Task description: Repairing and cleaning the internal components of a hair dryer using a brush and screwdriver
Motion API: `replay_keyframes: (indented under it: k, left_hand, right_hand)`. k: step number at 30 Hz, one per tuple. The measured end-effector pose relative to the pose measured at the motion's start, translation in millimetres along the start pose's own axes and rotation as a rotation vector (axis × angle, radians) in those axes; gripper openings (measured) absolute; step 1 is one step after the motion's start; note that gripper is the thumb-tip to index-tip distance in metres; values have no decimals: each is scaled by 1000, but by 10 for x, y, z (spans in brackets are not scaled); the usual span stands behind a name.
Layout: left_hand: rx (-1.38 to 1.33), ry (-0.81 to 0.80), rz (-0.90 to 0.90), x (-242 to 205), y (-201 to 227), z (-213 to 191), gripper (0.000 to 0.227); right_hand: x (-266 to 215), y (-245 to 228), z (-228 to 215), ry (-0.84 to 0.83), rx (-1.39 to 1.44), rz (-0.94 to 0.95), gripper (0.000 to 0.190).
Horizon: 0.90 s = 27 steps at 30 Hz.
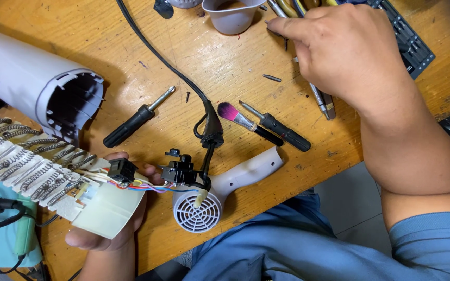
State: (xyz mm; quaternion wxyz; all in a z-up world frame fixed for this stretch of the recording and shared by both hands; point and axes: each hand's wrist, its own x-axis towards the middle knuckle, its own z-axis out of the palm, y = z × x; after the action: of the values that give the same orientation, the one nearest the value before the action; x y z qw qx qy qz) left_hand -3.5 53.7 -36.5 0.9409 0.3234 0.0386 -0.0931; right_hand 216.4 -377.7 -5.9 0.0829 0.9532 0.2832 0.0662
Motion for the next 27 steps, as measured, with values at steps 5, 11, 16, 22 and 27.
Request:
replay_keyframes:
  k: [5, 11, 16, 22, 27]
  left_hand:
    - [6, 10, -11, -21, 6, -17, 128]
    - [14, 5, -5, 0, 10, 6, 127]
    - [31, -4, -14, 13, 12, 7, 126]
    - [-7, -13, -13, -2, -50, -30, 125]
    - [125, -31, 150, -113, -178, -338, 118]
  right_hand:
    - [36, -4, -69, -4, 169, 0, 48]
    - [38, -74, -52, -7, 143, 67, 19]
    - [0, -202, 78, 49, -107, 89, 24]
    - [57, -344, 50, 71, 120, 96, 12]
    - [45, -359, -25, 7, 242, 127, 17]
